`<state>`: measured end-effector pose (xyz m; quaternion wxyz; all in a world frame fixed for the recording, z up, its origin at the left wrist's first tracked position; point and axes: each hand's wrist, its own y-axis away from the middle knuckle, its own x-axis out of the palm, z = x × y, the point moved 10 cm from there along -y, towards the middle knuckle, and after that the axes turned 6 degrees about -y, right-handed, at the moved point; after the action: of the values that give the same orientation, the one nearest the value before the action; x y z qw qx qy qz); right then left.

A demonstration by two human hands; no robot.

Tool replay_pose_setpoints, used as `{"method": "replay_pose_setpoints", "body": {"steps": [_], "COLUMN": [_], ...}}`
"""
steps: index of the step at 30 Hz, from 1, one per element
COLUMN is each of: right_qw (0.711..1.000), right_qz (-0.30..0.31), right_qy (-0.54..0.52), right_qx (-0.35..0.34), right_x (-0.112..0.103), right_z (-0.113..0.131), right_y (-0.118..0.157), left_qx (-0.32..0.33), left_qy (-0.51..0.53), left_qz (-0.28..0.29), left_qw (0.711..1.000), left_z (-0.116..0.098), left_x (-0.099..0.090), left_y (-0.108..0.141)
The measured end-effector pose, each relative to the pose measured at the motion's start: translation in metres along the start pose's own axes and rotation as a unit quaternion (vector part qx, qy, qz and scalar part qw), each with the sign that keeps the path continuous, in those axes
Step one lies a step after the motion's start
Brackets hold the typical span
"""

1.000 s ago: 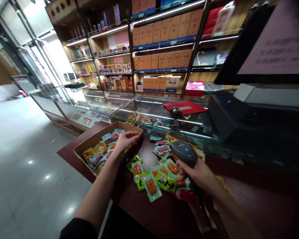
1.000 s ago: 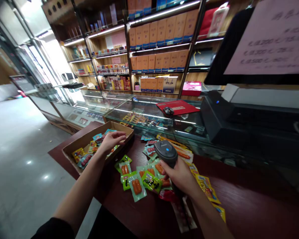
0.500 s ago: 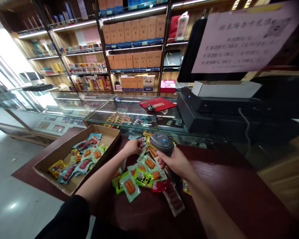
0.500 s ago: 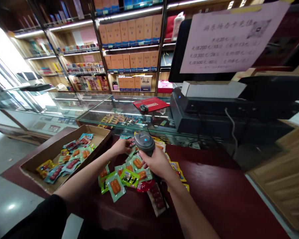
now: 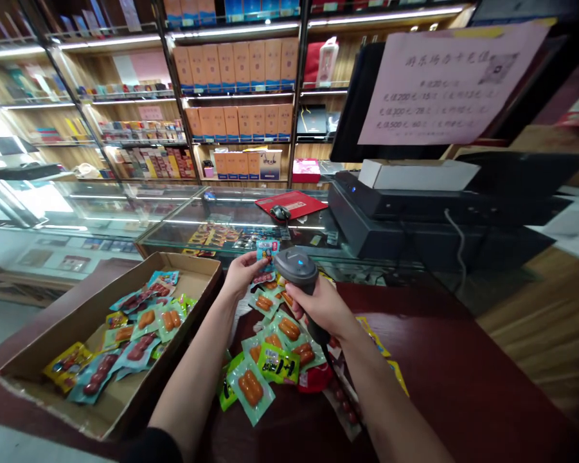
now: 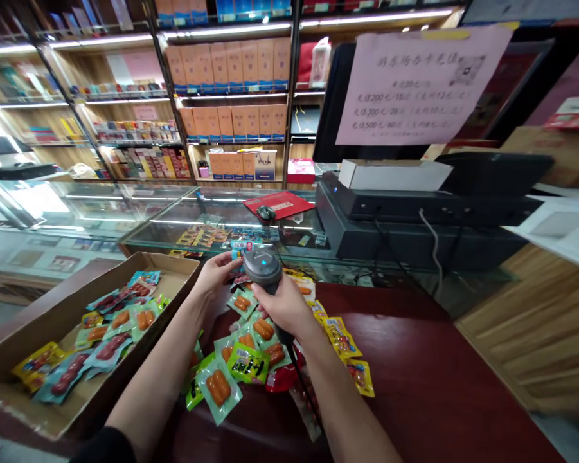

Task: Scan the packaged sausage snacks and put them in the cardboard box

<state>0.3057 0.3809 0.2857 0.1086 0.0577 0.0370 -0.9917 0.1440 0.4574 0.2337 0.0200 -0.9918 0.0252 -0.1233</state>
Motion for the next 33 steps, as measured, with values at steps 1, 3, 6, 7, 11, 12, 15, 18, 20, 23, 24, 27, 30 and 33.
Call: {"method": "replay_pose_setpoints", "body": {"steps": [1, 3, 6, 7, 11, 12, 15, 18, 20, 23, 24, 27, 30, 33], "right_qw": [1.0, 1.0, 0.998, 0.997, 0.989, 0.988, 0.986, 0.986, 0.986, 0.984, 0.983, 0.982, 0.983, 0.983], "right_qz": [-0.004, -0.006, -0.016, -0.026, -0.049, -0.047, -0.037, -0.035, -0.033, -0.026, -0.025, -0.025, -0.031, -0.03], "right_qy": [0.0, 0.008, 0.042, 0.053, 0.089, 0.094, 0.098, 0.096, 0.095, 0.097, 0.098, 0.105, 0.107, 0.105], "right_qx": [-0.005, -0.014, -0.039, -0.052, -0.104, -0.114, -0.128, -0.131, -0.135, -0.147, -0.151, -0.152, -0.145, -0.149], "right_x": [0.002, 0.005, 0.006, 0.005, 0.005, 0.006, 0.011, 0.012, 0.013, 0.015, 0.016, 0.016, 0.015, 0.015], "right_z": [0.002, 0.004, 0.006, 0.008, 0.018, 0.019, 0.02, 0.015, 0.012, 0.012, 0.012, 0.013, 0.011, 0.011], "right_y": [-0.002, -0.002, 0.0, 0.001, 0.003, 0.004, 0.007, 0.01, 0.011, 0.011, 0.011, 0.011, 0.012, 0.013], "left_qx": [0.004, 0.004, -0.003, -0.002, 0.004, 0.007, 0.014, 0.012, 0.011, 0.01, 0.01, 0.01, 0.006, 0.01], "left_qy": [-0.005, -0.022, -0.051, -0.06, -0.075, -0.075, -0.083, -0.092, -0.087, -0.079, -0.08, -0.082, -0.078, -0.077], "left_qz": [-0.009, -0.008, 0.004, 0.002, -0.01, -0.008, -0.007, -0.016, -0.012, -0.004, -0.003, -0.001, 0.003, 0.005], "left_qw": [1.0, 1.0, 0.999, 0.998, 0.997, 0.997, 0.996, 0.996, 0.996, 0.997, 0.997, 0.997, 0.997, 0.997], "left_z": [-0.001, 0.001, 0.006, 0.007, 0.0, -0.003, -0.011, -0.012, -0.011, -0.009, -0.008, -0.009, -0.009, -0.011], "left_x": [-0.001, -0.001, 0.0, -0.001, -0.006, -0.006, -0.009, -0.012, -0.01, -0.006, -0.005, -0.004, -0.003, -0.004], "left_y": [-0.002, -0.004, -0.004, -0.004, 0.001, 0.002, 0.004, 0.003, 0.003, 0.003, 0.004, 0.005, 0.006, 0.006]}}
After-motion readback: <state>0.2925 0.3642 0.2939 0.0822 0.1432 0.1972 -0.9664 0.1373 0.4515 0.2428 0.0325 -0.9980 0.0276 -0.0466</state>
